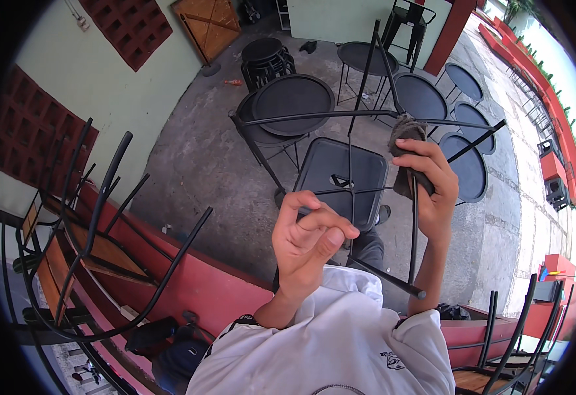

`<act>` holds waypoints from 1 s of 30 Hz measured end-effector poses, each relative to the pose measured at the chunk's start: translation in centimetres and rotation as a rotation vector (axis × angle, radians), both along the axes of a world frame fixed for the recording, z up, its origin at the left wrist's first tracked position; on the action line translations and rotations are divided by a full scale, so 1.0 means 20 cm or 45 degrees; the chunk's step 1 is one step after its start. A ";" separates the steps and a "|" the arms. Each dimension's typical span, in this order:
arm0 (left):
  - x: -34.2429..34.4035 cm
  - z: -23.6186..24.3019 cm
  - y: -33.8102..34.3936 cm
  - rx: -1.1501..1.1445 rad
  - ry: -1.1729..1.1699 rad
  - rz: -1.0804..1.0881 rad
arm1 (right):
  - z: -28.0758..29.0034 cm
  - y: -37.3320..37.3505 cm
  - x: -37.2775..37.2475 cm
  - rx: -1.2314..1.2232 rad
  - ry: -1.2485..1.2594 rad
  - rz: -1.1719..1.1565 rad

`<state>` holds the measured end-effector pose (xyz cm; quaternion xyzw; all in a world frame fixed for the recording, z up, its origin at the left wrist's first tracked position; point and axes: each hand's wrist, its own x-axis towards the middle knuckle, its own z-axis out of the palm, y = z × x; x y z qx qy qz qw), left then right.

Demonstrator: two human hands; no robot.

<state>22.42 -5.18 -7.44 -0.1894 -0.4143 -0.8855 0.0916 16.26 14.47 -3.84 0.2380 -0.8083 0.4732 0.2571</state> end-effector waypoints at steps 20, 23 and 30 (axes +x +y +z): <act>-0.09 -0.59 -0.82 -0.243 -0.596 1.112 | 0.11 0.12 -0.06 0.040 0.123 -0.061; -0.11 -0.61 -0.82 -0.423 -0.644 1.280 | 0.17 0.13 -0.15 -0.026 0.096 -0.091; -0.21 -0.37 -0.61 -0.494 -0.601 1.246 | 0.14 0.15 -0.22 0.278 -0.053 -0.060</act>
